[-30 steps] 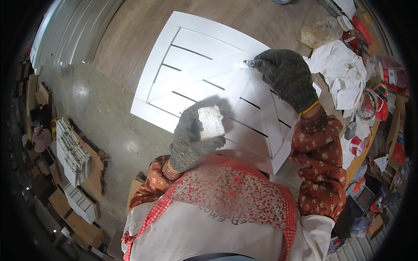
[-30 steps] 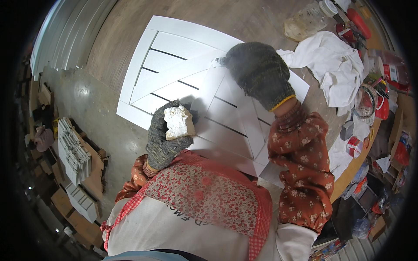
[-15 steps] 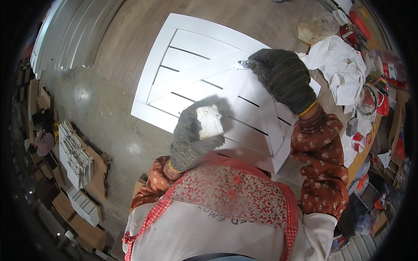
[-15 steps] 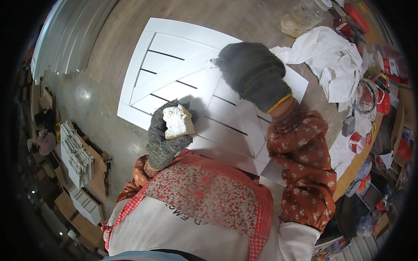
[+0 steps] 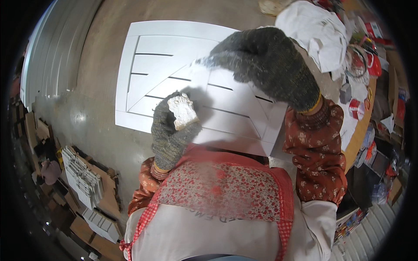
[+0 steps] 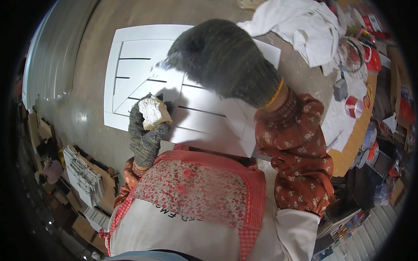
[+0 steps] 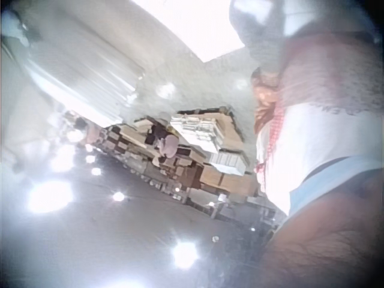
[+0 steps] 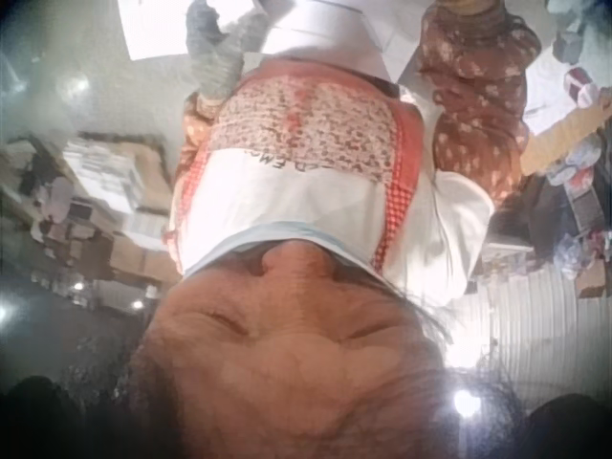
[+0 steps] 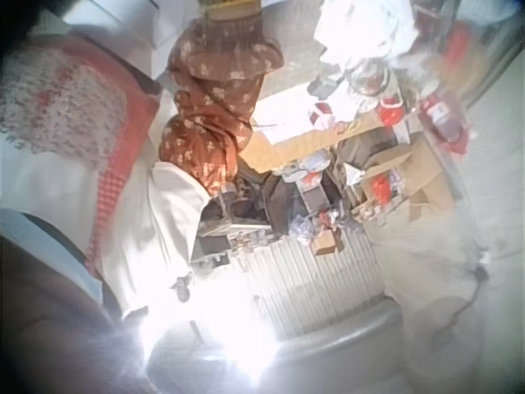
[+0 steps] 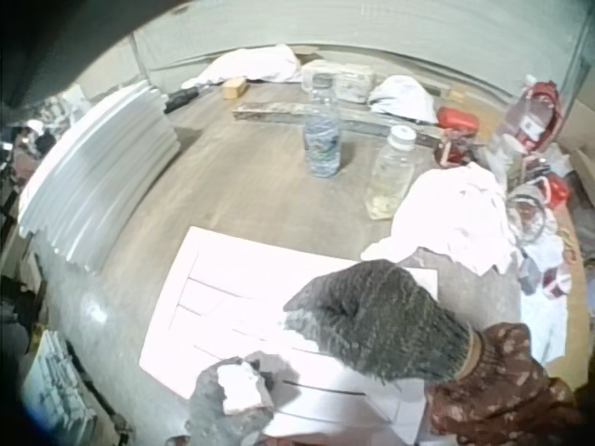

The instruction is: The person cleans a white wooden panel with a cloth, applies white paste from a container with a small spatula, sands the surface with a sanding block, and scrapes the surface with a small blade.

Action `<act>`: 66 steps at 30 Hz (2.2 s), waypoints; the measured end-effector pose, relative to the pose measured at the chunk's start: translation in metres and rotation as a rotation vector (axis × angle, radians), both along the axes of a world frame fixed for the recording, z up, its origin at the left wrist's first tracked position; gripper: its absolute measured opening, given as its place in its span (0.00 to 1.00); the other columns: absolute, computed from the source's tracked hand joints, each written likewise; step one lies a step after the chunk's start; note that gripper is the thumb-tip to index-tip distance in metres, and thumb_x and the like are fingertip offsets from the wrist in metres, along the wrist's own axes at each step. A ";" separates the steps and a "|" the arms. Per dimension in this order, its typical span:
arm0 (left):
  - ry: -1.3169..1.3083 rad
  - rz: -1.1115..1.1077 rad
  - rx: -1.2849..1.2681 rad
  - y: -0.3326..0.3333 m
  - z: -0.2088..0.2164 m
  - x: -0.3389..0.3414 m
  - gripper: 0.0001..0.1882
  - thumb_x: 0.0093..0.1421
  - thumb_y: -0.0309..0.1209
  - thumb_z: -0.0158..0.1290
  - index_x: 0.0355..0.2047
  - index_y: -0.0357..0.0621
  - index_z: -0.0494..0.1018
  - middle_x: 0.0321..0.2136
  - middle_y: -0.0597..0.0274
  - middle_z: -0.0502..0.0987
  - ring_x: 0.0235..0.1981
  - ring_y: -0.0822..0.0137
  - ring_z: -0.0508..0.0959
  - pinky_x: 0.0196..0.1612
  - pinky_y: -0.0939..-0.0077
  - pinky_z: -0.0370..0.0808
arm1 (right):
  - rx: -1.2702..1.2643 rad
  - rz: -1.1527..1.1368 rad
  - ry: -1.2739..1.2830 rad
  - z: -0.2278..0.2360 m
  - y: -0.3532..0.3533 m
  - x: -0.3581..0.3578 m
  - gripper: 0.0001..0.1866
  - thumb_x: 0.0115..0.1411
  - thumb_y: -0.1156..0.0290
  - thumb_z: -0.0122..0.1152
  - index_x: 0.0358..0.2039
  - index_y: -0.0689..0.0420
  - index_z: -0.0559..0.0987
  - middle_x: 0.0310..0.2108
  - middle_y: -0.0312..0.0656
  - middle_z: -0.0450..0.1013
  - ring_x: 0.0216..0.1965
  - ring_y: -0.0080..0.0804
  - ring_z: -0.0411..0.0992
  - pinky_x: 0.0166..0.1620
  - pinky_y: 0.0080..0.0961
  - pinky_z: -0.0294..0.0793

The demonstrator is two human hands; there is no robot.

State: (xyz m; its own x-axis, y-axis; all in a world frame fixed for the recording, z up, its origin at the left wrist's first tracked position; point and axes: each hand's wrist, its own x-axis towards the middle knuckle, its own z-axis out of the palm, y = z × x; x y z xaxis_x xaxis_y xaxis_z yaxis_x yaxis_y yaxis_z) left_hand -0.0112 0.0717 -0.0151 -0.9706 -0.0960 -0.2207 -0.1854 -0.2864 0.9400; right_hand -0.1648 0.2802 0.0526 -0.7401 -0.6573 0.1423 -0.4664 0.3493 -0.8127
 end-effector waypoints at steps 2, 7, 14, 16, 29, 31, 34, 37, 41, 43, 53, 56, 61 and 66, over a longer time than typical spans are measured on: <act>0.036 -0.037 -0.055 0.008 0.003 -0.002 0.35 0.49 0.21 0.62 0.57 0.39 0.60 0.49 0.52 0.71 0.47 0.64 0.74 0.47 0.71 0.76 | -0.101 -0.003 -0.455 0.013 0.006 0.015 0.12 0.57 0.64 0.64 0.37 0.58 0.81 0.23 0.35 0.76 0.22 0.17 0.69 0.26 0.16 0.71; 0.155 -0.078 -0.183 0.036 0.019 -0.002 0.36 0.48 0.25 0.63 0.57 0.38 0.61 0.51 0.52 0.70 0.50 0.62 0.73 0.50 0.70 0.74 | -0.086 0.212 0.232 -0.011 0.036 0.036 0.11 0.57 0.69 0.62 0.39 0.59 0.80 0.26 0.38 0.76 0.24 0.18 0.71 0.27 0.17 0.72; 0.061 -0.020 -0.021 0.084 0.013 0.039 0.38 0.46 0.23 0.64 0.57 0.38 0.60 0.49 0.52 0.70 0.49 0.62 0.73 0.50 0.69 0.74 | -0.112 0.300 0.003 0.002 0.079 0.057 0.11 0.58 0.71 0.60 0.40 0.61 0.79 0.31 0.40 0.77 0.26 0.18 0.72 0.28 0.17 0.73; 0.111 -0.011 -0.114 0.091 0.009 0.052 0.36 0.47 0.23 0.64 0.56 0.38 0.61 0.50 0.54 0.70 0.50 0.64 0.72 0.50 0.71 0.75 | -0.077 0.267 -0.192 0.001 0.088 0.068 0.11 0.58 0.71 0.60 0.40 0.62 0.79 0.30 0.40 0.77 0.26 0.19 0.72 0.28 0.18 0.73; 0.065 0.072 -0.045 0.155 0.004 0.123 0.30 0.51 0.24 0.61 0.55 0.37 0.63 0.46 0.52 0.73 0.47 0.64 0.75 0.50 0.69 0.75 | -0.281 0.237 -0.344 -0.046 0.136 0.143 0.11 0.55 0.71 0.57 0.38 0.62 0.79 0.33 0.42 0.77 0.30 0.36 0.76 0.32 0.26 0.78; 0.067 0.098 -0.049 0.157 0.002 0.127 0.33 0.49 0.23 0.63 0.55 0.39 0.63 0.47 0.51 0.73 0.49 0.62 0.74 0.52 0.67 0.74 | -0.230 0.250 -0.295 -0.050 0.141 0.147 0.12 0.55 0.70 0.57 0.38 0.61 0.80 0.33 0.42 0.77 0.31 0.37 0.76 0.33 0.27 0.77; -0.005 0.180 -0.016 0.170 0.011 0.132 0.32 0.48 0.23 0.63 0.54 0.42 0.64 0.48 0.49 0.73 0.51 0.59 0.73 0.53 0.64 0.73 | -0.151 0.347 0.187 -0.057 0.154 0.141 0.13 0.54 0.71 0.58 0.40 0.61 0.79 0.33 0.43 0.77 0.32 0.38 0.76 0.36 0.30 0.76; -0.041 0.190 -0.043 0.177 0.015 0.133 0.32 0.48 0.23 0.63 0.53 0.43 0.64 0.48 0.50 0.73 0.52 0.59 0.73 0.54 0.64 0.72 | -0.135 0.379 0.340 -0.070 0.159 0.143 0.15 0.53 0.71 0.60 0.41 0.61 0.79 0.34 0.45 0.77 0.32 0.39 0.76 0.37 0.31 0.76; 0.015 0.217 0.017 0.178 0.011 0.141 0.33 0.47 0.22 0.63 0.54 0.42 0.64 0.48 0.51 0.73 0.50 0.62 0.74 0.52 0.65 0.73 | -0.241 0.275 0.175 -0.075 0.168 0.143 0.16 0.51 0.73 0.61 0.42 0.63 0.78 0.36 0.46 0.76 0.33 0.39 0.76 0.36 0.32 0.76; -0.052 0.233 0.047 0.173 0.011 0.147 0.33 0.46 0.21 0.62 0.54 0.42 0.63 0.47 0.53 0.73 0.49 0.63 0.74 0.51 0.67 0.73 | -0.196 0.180 0.101 -0.075 0.180 0.148 0.16 0.51 0.74 0.61 0.42 0.63 0.78 0.35 0.46 0.76 0.32 0.37 0.76 0.35 0.32 0.76; -0.151 0.313 0.046 0.157 -0.006 0.163 0.37 0.47 0.26 0.64 0.57 0.41 0.60 0.53 0.52 0.70 0.50 0.57 0.74 0.53 0.63 0.72 | -0.146 -0.078 -0.387 -0.063 0.190 0.134 0.11 0.58 0.78 0.54 0.42 0.64 0.78 0.28 0.40 0.74 0.26 0.24 0.71 0.29 0.21 0.72; -0.149 0.359 0.038 0.156 -0.006 0.162 0.36 0.46 0.22 0.62 0.56 0.41 0.62 0.50 0.57 0.71 0.49 0.64 0.73 0.50 0.69 0.73 | -0.158 -0.165 -0.407 -0.066 0.187 0.130 0.10 0.60 0.74 0.55 0.40 0.64 0.77 0.24 0.38 0.72 0.22 0.21 0.68 0.26 0.20 0.70; -0.114 0.368 -0.012 0.151 -0.003 0.157 0.36 0.45 0.21 0.62 0.56 0.42 0.62 0.48 0.60 0.71 0.48 0.67 0.72 0.49 0.72 0.73 | -0.206 -0.118 0.003 -0.064 0.168 0.116 0.07 0.60 0.77 0.55 0.38 0.64 0.78 0.27 0.40 0.75 0.26 0.27 0.72 0.30 0.21 0.73; -0.144 0.385 -0.143 0.139 -0.009 0.158 0.40 0.44 0.32 0.67 0.57 0.39 0.60 0.50 0.52 0.71 0.49 0.59 0.75 0.50 0.64 0.74 | -0.185 -0.085 0.030 -0.065 0.155 0.105 0.08 0.60 0.78 0.55 0.39 0.63 0.78 0.31 0.44 0.77 0.30 0.32 0.75 0.35 0.24 0.76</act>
State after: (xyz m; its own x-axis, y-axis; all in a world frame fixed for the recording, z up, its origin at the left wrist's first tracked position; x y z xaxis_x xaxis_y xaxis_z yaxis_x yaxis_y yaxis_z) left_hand 0.1473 0.2109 -0.0245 -0.8180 -0.4846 -0.3098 -0.2230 -0.2293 0.9475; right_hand -0.0594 0.4347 -0.0122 -0.7855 -0.5533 0.2773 -0.4666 0.2349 -0.8527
